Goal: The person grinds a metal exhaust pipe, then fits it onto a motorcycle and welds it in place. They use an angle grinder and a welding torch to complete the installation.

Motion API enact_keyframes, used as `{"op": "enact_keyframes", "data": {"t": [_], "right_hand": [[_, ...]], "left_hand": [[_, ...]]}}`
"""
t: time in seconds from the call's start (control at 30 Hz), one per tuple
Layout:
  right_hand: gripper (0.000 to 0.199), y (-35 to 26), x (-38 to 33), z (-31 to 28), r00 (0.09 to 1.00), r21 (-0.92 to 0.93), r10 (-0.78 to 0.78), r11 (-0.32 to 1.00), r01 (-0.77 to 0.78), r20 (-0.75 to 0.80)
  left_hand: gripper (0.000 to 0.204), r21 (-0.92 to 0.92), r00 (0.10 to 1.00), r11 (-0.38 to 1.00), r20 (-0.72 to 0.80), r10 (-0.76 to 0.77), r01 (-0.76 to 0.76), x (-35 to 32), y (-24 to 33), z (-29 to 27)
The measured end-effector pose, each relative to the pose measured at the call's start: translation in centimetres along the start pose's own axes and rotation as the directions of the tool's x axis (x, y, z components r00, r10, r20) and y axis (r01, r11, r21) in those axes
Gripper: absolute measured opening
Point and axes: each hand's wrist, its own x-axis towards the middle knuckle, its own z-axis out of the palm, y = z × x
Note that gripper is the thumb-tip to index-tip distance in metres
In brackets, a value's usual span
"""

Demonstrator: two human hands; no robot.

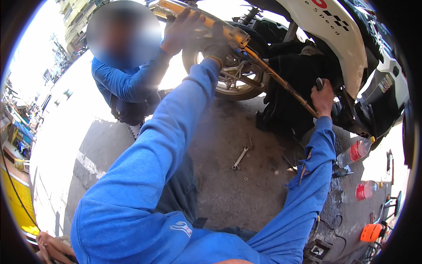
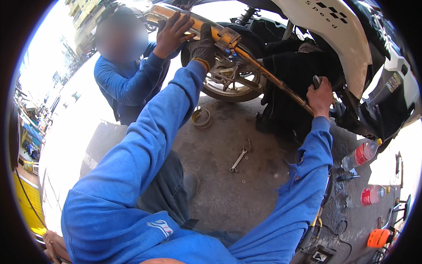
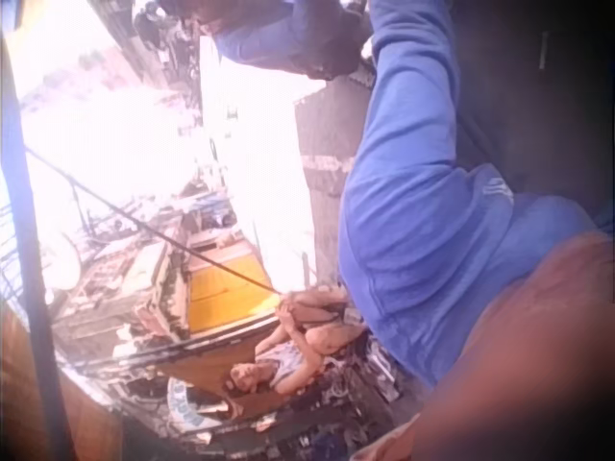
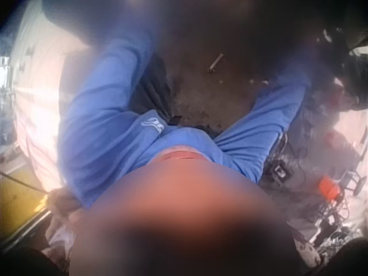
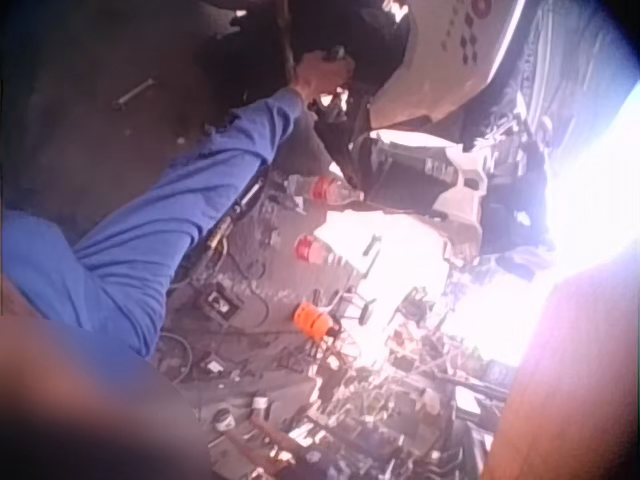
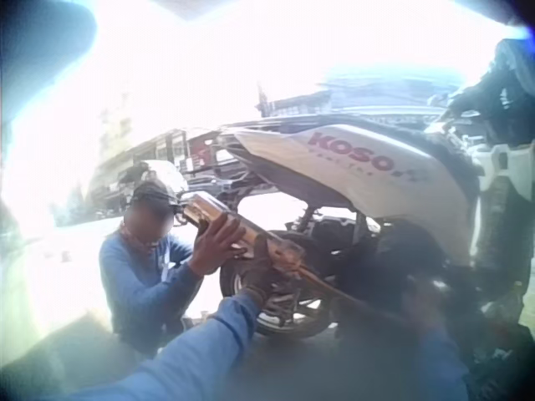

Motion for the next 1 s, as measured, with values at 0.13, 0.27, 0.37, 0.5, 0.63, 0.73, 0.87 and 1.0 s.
{"op": "enact_keyframes", "data": {"t": [0.13,0.27,0.37,0.5,0.63,0.73,0.87,1.0], "right_hand": [[0.040,-0.1,-0.1,0.0,1.000,0.022,-0.001,1.000,0.001,-0.003],[0.041,0.3,0.0,0.5,0.999,-0.024,0.050,0.998,-0.050,-0.011],[0.041,0.4,0.0,0.8,0.998,-0.026,0.061,0.998,-0.061,-0.012],[0.042,0.3,-0.2,0.8,0.998,-0.020,0.058,0.998,-0.059,-0.018],[0.050,0.9,-0.8,-0.3,0.997,0.058,-0.009,0.998,0.013,-0.071],[0.053,1.9,-1.9,-1.9,0.962,-0.022,-0.163,0.987,0.162,-0.218],[0.055,4.3,-4.6,-3.8,0.930,0.013,-0.096,0.994,0.107,-0.356],[0.047,7.9,-9.4,-3.8,0.837,0.218,0.421,0.905,-0.365,-0.349]], "left_hand": [[0.071,-0.007,1.000,1.000,-0.009,-0.001,0.001,-0.2,-0.7,-0.1],[0.071,-0.034,1.000,0.999,0.009,0.007,-0.007,0.3,-1.7,0.1],[0.070,-0.109,1.000,0.994,0.020,-0.008,0.010,0.3,-2.5,0.0],[0.070,-0.351,0.996,0.932,0.053,-0.071,0.085,-0.3,-2.8,-0.9],[0.070,-0.777,0.968,0.578,0.166,-0.190,0.247,-1.4,-1.9,-2.6],[0.065,-0.922,0.959,0.292,0.200,-0.199,0.253,-3.7,-1.1,-3.5],[0.047,-0.919,0.933,0.162,0.356,-0.052,0.359,-7.7,-1.2,-2.4],[0.031,-0.134,0.722,0.857,0.483,0.495,-0.498,-9.9,-1.7,1.7]]}}
